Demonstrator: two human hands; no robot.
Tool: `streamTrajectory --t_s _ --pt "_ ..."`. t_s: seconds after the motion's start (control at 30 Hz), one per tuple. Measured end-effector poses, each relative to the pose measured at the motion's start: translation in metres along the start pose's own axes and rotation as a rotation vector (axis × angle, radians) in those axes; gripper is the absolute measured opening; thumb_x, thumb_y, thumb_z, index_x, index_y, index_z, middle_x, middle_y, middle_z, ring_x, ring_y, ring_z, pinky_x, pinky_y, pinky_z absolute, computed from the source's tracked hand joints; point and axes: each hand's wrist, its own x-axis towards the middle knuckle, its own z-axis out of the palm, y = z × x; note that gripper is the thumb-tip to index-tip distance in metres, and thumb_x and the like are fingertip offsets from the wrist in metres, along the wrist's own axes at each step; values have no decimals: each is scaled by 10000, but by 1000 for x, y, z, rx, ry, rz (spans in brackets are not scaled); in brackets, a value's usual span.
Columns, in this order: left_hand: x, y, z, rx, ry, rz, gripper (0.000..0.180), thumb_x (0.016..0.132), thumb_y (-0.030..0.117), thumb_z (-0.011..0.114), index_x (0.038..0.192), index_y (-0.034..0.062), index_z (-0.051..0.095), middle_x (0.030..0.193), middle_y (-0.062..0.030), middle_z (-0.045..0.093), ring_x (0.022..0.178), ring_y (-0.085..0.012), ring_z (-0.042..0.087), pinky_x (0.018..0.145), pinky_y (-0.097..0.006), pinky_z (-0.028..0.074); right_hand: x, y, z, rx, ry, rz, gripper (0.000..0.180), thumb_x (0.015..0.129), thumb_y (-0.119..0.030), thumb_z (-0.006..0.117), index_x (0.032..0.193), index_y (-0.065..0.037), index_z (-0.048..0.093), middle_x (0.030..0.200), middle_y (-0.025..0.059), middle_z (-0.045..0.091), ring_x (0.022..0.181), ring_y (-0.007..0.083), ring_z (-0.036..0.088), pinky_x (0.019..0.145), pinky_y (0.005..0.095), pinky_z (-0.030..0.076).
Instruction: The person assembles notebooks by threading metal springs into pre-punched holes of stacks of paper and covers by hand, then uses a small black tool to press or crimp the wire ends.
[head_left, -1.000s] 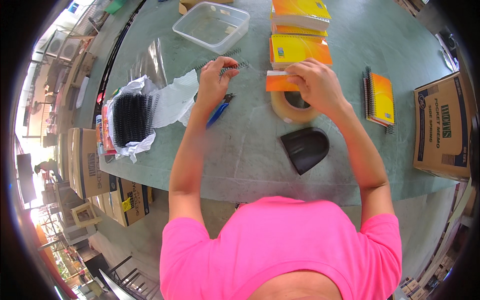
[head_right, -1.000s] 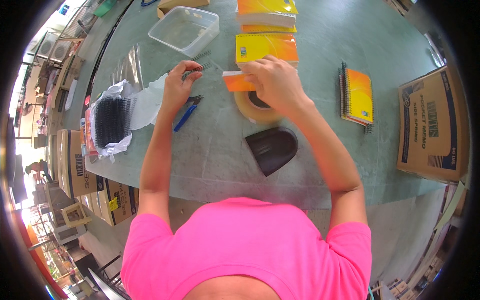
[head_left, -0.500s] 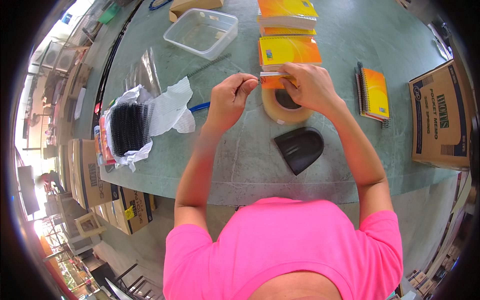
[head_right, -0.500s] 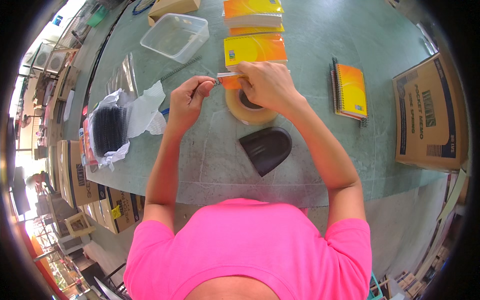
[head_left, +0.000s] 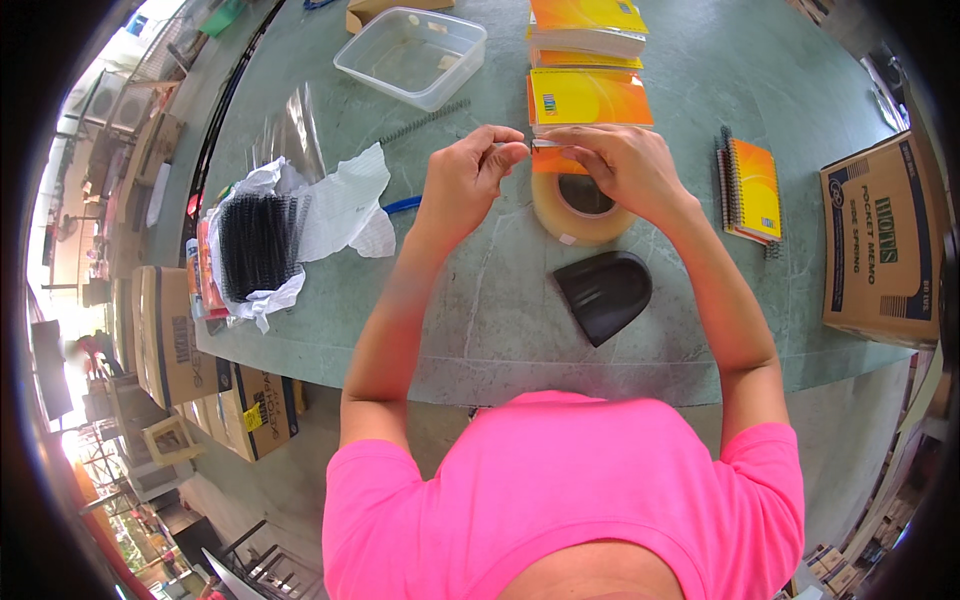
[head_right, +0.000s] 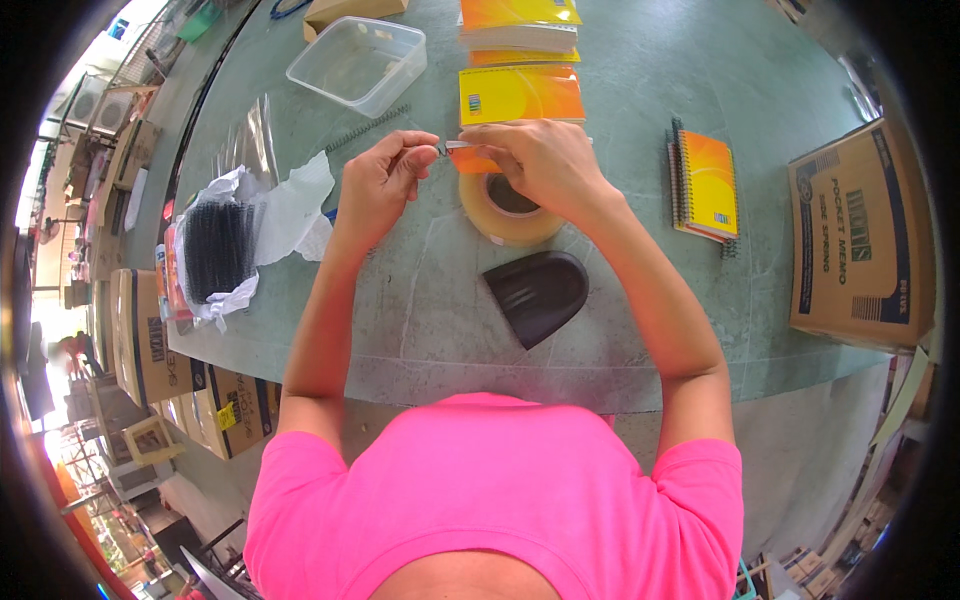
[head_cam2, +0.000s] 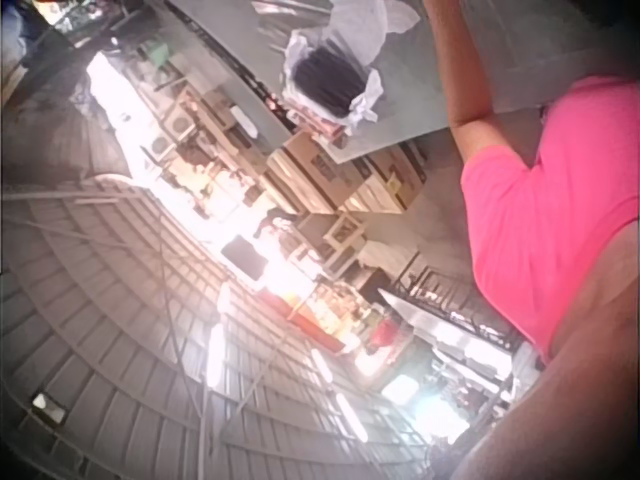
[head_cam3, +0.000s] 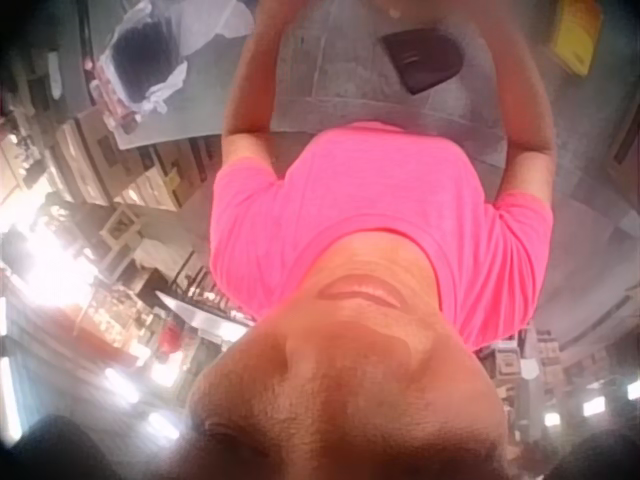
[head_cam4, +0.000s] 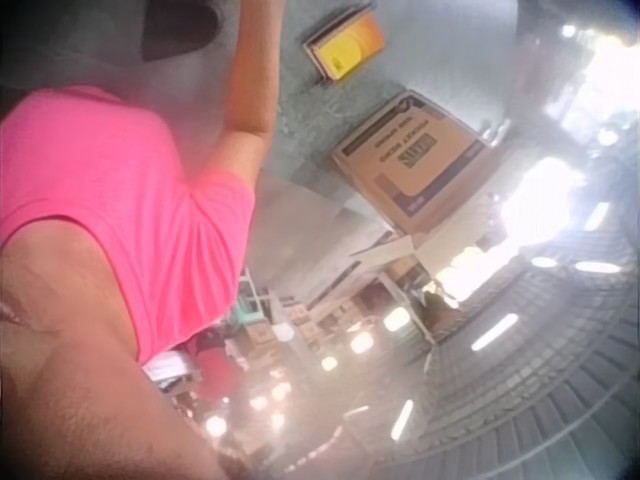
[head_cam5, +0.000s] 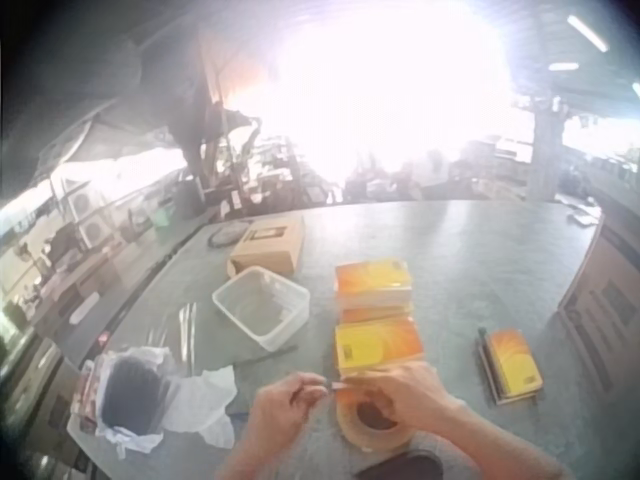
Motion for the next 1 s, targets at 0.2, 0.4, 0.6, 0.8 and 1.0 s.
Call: streamTrajectory --t_s 0.2,0.4,0.6,0.8,1.0 --pt "-3 6 2 -143 -108 -371 251 894 272 594 948 34 653 657 -21 584 526 -64 497 496 -231 416 -3 -1 2 24 -3 -25 262 820 -140 570 1056 -209 661 856 53 681 732 247 642 602 369 490" --pt "6 12 -8 70 -268 -206 244 844 203 639 1018 34 605 676 -55 590 583 -138 538 558 -273 452 -1 -3 -1 -13 -25 -33 240 815 -119 586 1048 -157 630 832 77 662 747 279 630 622 382 477" --pt "6 0 1 248 -33 287 261 819 198 662 1010 31 605 742 -116 632 645 -203 589 622 -296 468 6 -13 2 -20 -100 40 242 834 -140 572 1072 -123 603 868 98 662 774 288 630 638 400 472" --pt "4 0 -5 346 -38 230 276 822 260 650 974 33 612 832 -123 624 696 -258 603 653 -345 472 7 -8 -4 -42 -191 35 282 826 -123 587 1109 -124 587 915 96 661 820 298 626 678 386 476" --pt "5 3 1 529 96 419 260 789 311 647 854 63 602 809 -88 569 807 -272 545 688 -361 443 12 -12 -5 -129 -290 114 298 826 -121 574 1124 -112 572 931 117 654 849 325 616 701 404 478"
